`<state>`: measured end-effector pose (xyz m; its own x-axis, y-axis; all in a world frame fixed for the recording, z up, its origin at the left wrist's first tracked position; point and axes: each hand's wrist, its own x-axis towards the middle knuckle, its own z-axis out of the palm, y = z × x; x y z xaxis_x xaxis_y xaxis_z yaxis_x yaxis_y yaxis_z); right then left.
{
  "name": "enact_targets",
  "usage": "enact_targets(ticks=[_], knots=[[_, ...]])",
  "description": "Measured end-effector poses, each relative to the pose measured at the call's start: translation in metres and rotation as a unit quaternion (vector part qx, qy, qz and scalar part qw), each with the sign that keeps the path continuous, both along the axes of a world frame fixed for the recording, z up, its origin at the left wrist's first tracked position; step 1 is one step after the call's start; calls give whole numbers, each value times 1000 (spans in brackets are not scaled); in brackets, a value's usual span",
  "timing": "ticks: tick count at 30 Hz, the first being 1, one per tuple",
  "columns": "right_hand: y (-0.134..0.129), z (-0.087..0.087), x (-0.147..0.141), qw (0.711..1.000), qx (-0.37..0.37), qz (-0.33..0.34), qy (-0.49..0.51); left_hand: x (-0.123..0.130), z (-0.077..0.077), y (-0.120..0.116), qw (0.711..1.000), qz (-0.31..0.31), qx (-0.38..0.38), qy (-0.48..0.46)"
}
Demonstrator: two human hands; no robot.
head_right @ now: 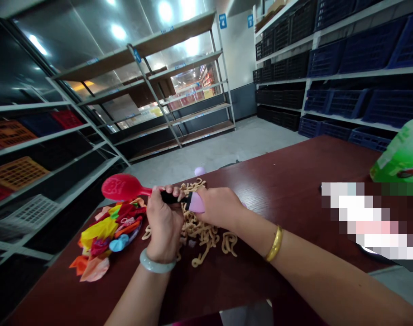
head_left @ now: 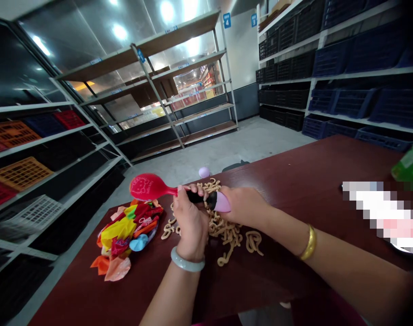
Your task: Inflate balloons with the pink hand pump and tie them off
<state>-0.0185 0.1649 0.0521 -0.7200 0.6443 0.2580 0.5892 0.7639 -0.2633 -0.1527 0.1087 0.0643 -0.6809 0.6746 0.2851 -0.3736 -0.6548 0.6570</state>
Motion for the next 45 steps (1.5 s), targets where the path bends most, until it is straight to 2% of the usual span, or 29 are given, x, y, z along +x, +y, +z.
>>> enact_targets(ticks=[5, 8, 10, 14, 20, 25, 29, 35, 38, 41, 45], knots=[[8, -4, 0, 1000, 13, 24, -7, -50, 21, -15, 996, 90, 25, -3], [16, -6, 5, 999, 20, 30, -15, -77, 25, -21, 990, 139, 33, -17], [20, -7, 8, 999, 23, 29, -30, -82, 23, -21, 989, 146, 34, -12], [19, -6, 10, 997, 29, 27, -59, -64, 15, -13, 992, 122, 29, -10], [1, -1, 5, 1000, 9, 14, -26, -8, 2, -4, 1000, 26, -7, 0], [-13, 5, 4, 1000, -17, 13, -7, 18, 3, -5, 1000, -13, -28, 6], [-14, 7, 3, 1000, -24, 16, -4, 2, 10, -8, 1000, 3, -27, 13], [2, 4, 7, 998, -5, 25, -59, -69, 16, -13, 996, 84, -1, -18], [10, 3, 10, 997, 11, 20, -71, -90, 16, -15, 994, 109, 0, -25], [15, 2, 13, 997, 21, 16, -77, -87, 13, -13, 991, 128, 1, -27], [14, 2, 14, 996, 31, 17, -77, -54, 4, -4, 993, 117, -5, -28]])
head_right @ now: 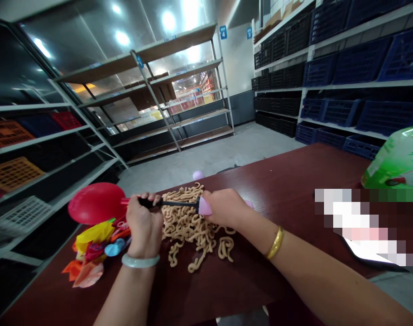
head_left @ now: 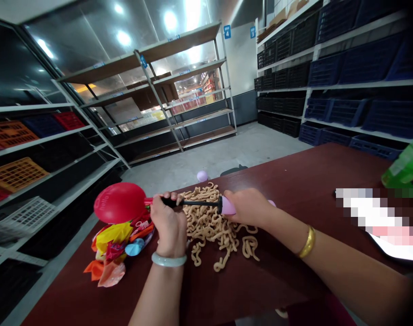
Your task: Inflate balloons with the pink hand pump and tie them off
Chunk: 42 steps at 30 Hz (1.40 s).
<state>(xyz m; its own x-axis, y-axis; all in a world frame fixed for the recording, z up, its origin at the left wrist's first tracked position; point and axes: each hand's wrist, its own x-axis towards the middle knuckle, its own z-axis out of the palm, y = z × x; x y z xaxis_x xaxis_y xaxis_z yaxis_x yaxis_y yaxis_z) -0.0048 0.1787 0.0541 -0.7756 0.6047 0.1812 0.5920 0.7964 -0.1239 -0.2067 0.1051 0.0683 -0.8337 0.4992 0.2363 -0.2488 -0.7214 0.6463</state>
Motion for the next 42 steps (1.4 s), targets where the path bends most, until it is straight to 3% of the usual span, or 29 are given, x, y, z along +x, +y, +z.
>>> enact_targets(ticks=[6, 10, 13, 20, 23, 26, 29, 35, 38, 42], knots=[[-16, 5, -6, 999, -46, -8, 22, 60, -14, 10, 996, -83, -32, -1], [-21, 5, -8, 998, -57, -8, 35, 74, -17, 11, 994, -99, -37, -9], [-19, 3, -8, 998, -46, -9, 40, 63, -12, 11, 995, -94, -37, -15], [-2, 0, -6, 1000, -6, -17, 9, -17, 11, -4, 1000, 7, 6, 6], [7, -5, -4, 999, 21, -28, 18, -31, 15, -10, 999, 30, 18, 17], [13, -10, -2, 998, 46, -43, 27, -17, 15, -9, 998, 33, 36, 37], [12, -13, -2, 997, 47, -42, 33, 13, 10, -4, 998, 19, 45, 40], [-8, -8, -10, 998, 21, -16, 64, 72, -5, 4, 997, -60, 21, 32], [-15, -5, -11, 998, 16, -18, 64, 83, -7, 6, 996, -79, 13, 30], [-15, -3, -13, 997, 11, -23, 67, 72, 1, 5, 996, -77, 6, 46]])
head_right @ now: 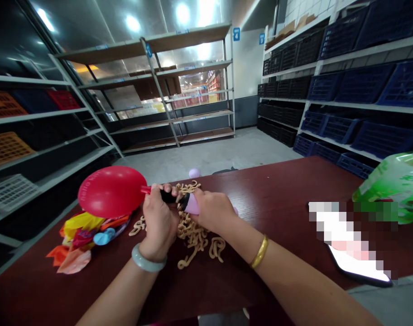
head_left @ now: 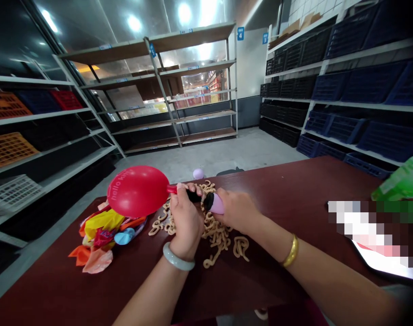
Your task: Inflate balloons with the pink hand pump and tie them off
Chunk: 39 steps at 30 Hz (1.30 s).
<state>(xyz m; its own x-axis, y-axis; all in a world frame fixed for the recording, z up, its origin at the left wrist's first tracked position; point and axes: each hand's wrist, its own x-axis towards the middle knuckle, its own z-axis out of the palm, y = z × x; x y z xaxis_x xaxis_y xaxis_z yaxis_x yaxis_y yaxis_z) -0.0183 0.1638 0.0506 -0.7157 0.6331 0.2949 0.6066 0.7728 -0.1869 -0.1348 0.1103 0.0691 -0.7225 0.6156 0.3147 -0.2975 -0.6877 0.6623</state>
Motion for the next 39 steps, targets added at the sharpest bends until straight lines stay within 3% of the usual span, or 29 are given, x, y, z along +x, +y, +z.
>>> enact_targets(ticks=[8, 11, 14, 21, 24, 27, 30, 36, 39], knots=[[18, -9, 3, 999, -1, 5, -31, -80, 23, -17, 994, 105, 31, -12], [19, -9, 3, 999, 2, -2, -34, -95, 24, -18, 992, 123, 34, -23], [16, -7, 3, 999, 6, -3, -33, -82, 18, -13, 993, 112, 26, -28], [4, -1, 0, 1000, -14, -2, -6, -9, -9, 6, 1000, 17, -1, -19], [1, 0, -1, 1000, -21, -7, 8, 7, -11, 8, 1000, 7, -2, -19], [1, -1, -2, 1000, -21, -2, 22, 6, -5, 7, 1000, 4, -7, -5], [3, -2, -2, 999, -15, 7, 29, -13, 5, 2, 1000, 15, -9, 14], [17, 0, 5, 1000, -5, 12, -25, -83, 23, -14, 995, 100, 22, 14], [20, 1, 7, 999, -5, 12, -44, -100, 25, -19, 993, 118, 26, 4]])
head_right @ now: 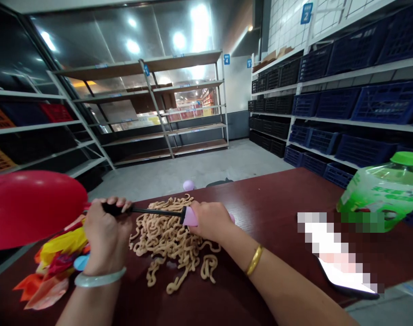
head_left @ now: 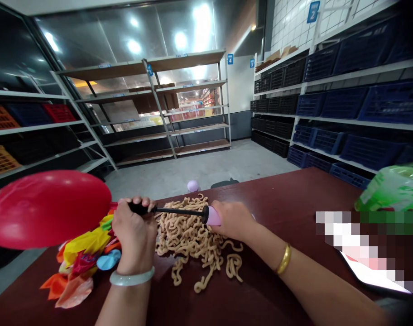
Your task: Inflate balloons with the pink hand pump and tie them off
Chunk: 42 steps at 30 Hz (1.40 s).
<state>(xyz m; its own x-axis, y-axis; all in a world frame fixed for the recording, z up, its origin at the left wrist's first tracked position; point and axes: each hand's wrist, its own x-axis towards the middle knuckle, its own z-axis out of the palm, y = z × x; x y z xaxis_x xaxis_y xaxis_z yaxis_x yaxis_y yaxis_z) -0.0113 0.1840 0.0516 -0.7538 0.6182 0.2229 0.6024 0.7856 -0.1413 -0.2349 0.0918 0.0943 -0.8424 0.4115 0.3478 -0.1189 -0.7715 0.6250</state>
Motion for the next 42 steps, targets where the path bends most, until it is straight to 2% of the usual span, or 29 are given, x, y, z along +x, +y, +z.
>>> enact_targets(ticks=[4, 11, 15, 18, 20, 24, 27, 30, 35, 42], knots=[[-1, -2, -1, 1000, 7, -1, -8, 15, -7, 6, 1000, -3, -2, -13], [-12, -4, -4, 1000, -1, -7, 3, 85, -37, 26, 993, -105, -29, -46], [-19, -2, -4, 999, -4, -14, 32, 107, -38, 27, 991, -122, -26, -41], [-21, -2, -6, 999, -10, -15, 45, 107, -30, 23, 992, -122, -28, -17], [-19, -2, -6, 998, -19, -8, 58, 97, -22, 18, 993, -115, -29, -3], [-9, -4, -5, 997, -14, 19, 69, 57, -5, 5, 998, -55, -1, 15], [1, -7, -2, 999, -5, 12, 43, 27, 4, -3, 1000, -3, 14, 8], [9, -10, 1, 1000, 7, 4, 27, 17, 7, -6, 1000, 13, 14, 1], [9, -12, 1, 999, 27, -2, 27, 44, -2, 2, 1000, 5, 22, 17], [-12, -6, -4, 998, 8, -2, 58, 108, -27, 17, 995, -99, -15, 13]])
